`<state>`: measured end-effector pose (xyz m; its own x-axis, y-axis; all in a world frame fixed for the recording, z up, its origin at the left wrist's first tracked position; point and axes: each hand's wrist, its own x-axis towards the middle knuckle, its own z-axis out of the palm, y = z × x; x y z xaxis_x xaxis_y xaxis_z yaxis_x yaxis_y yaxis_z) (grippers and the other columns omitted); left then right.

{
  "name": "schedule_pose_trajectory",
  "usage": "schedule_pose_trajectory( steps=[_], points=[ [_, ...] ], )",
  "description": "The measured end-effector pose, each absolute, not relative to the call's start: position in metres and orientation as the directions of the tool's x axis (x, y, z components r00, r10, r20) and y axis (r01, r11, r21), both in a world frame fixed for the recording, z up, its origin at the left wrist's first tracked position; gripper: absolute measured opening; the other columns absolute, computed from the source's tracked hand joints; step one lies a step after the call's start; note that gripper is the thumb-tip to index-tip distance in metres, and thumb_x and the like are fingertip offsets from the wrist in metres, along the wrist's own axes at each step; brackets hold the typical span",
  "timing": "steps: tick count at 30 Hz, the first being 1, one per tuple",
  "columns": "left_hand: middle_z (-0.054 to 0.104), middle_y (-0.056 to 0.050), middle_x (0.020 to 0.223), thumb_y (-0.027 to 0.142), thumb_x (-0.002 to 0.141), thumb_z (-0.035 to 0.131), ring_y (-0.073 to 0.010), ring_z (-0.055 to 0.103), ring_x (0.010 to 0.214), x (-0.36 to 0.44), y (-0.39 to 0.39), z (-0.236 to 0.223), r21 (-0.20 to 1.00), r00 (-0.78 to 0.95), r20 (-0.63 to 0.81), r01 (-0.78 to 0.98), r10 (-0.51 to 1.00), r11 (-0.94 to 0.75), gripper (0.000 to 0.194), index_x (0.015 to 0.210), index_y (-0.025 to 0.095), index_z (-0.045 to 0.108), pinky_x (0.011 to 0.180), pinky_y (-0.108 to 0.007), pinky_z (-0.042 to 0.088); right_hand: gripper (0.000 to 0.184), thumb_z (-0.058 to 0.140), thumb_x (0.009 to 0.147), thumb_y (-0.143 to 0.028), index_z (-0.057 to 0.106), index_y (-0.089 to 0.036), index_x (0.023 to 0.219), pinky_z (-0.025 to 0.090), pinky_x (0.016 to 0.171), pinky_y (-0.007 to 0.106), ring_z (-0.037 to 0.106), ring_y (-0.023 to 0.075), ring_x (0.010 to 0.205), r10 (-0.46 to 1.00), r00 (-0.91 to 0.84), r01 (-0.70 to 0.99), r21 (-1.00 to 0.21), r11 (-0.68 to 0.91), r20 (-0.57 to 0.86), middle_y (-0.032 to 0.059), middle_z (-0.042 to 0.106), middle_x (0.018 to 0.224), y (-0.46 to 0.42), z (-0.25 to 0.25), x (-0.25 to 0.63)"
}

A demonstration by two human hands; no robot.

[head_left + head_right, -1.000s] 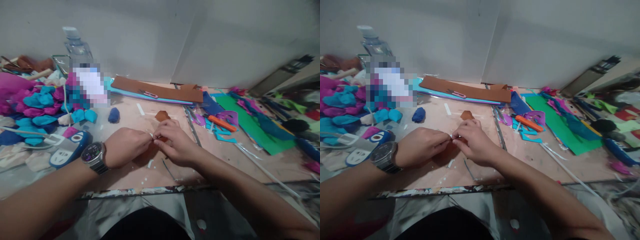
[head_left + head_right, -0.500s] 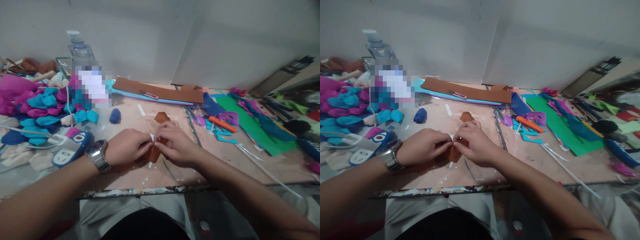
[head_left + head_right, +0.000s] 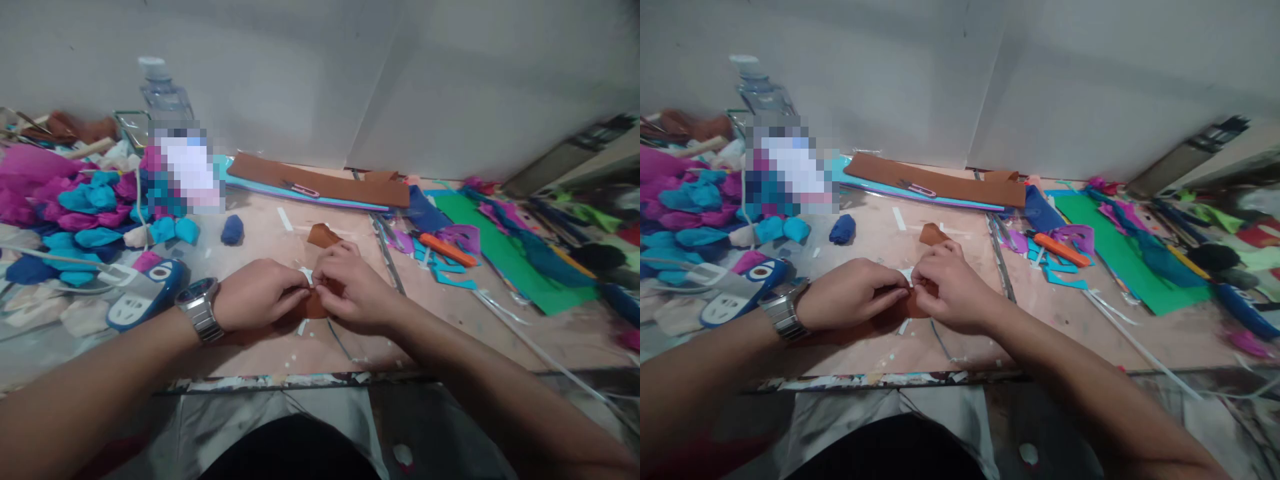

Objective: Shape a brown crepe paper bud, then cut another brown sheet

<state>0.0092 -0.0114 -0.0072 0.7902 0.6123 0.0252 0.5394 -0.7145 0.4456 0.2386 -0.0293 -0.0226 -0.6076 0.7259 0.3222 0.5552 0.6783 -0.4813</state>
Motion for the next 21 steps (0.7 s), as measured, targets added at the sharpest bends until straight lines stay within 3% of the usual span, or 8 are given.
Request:
schedule_pose_trajectory(
  steps=[7,17,21],
  points=[
    [0.076,-0.005,0.079,0.032,0.103,0.052,-0.0159,0.061,0.068,0.009,-0.01,-0.008,0.475,0.775,0.017,0.549,0.631,-0.688,0.03,0.091,0.018,0.076,0.064,-0.028,0.033,0.006,0.065,0.091,-0.015,0.064,-0.021,0.088,0.033,0.107,0.045,0.06,0.02,0.096,0.713,-0.617,0.524,-0.501,0.688,0.334,0.0009,0.068,0.088,-0.03,-0.023,0.241],
    [0.072,-0.003,0.074,0.037,0.104,0.052,-0.0135,0.058,0.065,0.002,-0.002,-0.008,0.657,0.777,-0.13,0.533,0.617,-0.533,0.037,0.084,0.015,0.075,0.064,-0.027,0.035,0.011,0.06,0.093,-0.015,0.06,-0.021,0.083,0.034,0.106,0.045,0.056,0.019,0.089,0.713,-0.628,0.564,-0.448,0.693,0.312,-0.0006,0.063,0.08,-0.028,-0.023,0.241],
    [0.071,-0.003,0.073,0.038,0.103,0.053,-0.0127,0.056,0.064,0.0,0.003,-0.009,0.676,0.785,-0.139,0.521,0.604,-0.522,0.038,0.083,0.014,0.075,0.064,-0.026,0.035,0.011,0.061,0.096,-0.018,0.063,-0.021,0.085,0.03,0.115,0.047,0.06,0.0177,0.089,0.704,-0.632,0.551,-0.451,0.702,0.324,-0.001,0.065,0.083,-0.026,-0.024,0.244]
  ],
)
